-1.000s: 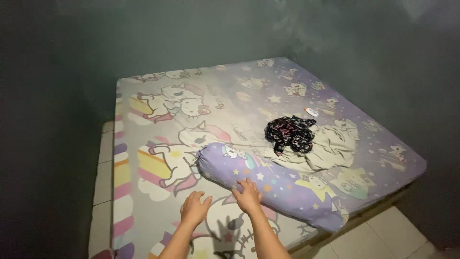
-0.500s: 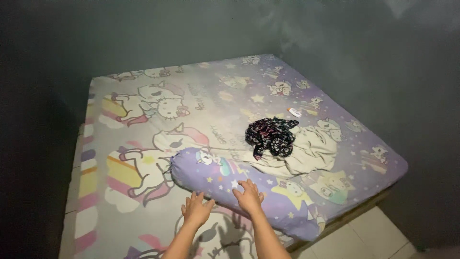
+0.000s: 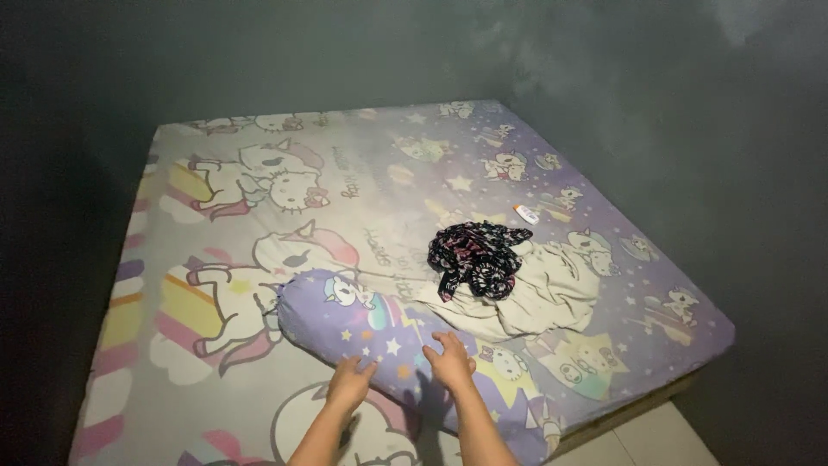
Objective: The person folds a patterned pillowcase and places it on a stack of linens. Then they fold a black floral garment and a white garment on the bed, arranging each into neat rectangles.
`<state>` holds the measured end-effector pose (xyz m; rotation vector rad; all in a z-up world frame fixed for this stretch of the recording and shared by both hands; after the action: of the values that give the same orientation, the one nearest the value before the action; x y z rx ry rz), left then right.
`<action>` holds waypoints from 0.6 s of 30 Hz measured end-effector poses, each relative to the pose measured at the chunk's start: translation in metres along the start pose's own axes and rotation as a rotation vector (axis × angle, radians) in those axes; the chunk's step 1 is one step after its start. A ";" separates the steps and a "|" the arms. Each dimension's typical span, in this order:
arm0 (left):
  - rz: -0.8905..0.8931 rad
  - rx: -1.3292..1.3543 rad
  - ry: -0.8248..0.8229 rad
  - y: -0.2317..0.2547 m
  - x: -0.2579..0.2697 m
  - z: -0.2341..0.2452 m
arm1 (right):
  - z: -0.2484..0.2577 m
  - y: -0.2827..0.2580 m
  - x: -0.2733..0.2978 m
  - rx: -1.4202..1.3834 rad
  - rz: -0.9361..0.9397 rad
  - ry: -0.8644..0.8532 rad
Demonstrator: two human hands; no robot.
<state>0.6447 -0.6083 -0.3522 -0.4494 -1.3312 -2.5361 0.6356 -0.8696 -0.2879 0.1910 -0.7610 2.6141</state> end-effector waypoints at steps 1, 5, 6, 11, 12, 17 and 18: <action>0.004 -0.001 -0.001 0.004 0.002 0.003 | 0.006 0.000 0.002 0.001 -0.001 -0.004; 0.070 0.018 0.001 0.007 -0.002 0.006 | 0.015 0.010 0.004 -0.039 -0.044 -0.048; 0.090 -0.017 0.007 0.006 -0.005 0.004 | 0.015 0.014 0.002 -0.057 -0.074 -0.053; 0.149 -0.109 -0.066 0.036 0.007 0.029 | -0.044 0.078 -0.049 -0.307 0.002 0.092; 0.153 -0.177 -0.053 0.034 0.001 0.028 | -0.056 0.090 -0.058 -0.330 0.027 0.133; 0.257 -0.266 -0.134 0.035 -0.009 0.030 | -0.055 0.082 -0.045 -0.438 -0.087 0.047; 0.268 -0.275 -0.147 0.034 -0.013 0.029 | -0.059 0.080 -0.044 -0.487 -0.146 0.014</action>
<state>0.6729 -0.6025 -0.3159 -0.8233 -0.8932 -2.5017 0.6405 -0.9145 -0.3866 0.0808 -1.2935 2.2135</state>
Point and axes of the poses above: each hand's wrist, its own x-axis away from the middle knuckle, its own z-axis out of the back of the hand, y = z × x, the point moved 3 cm from there along -x, towards the middle knuckle, and after that the axes turned 7 degrees about x, right-handed, at the moved point
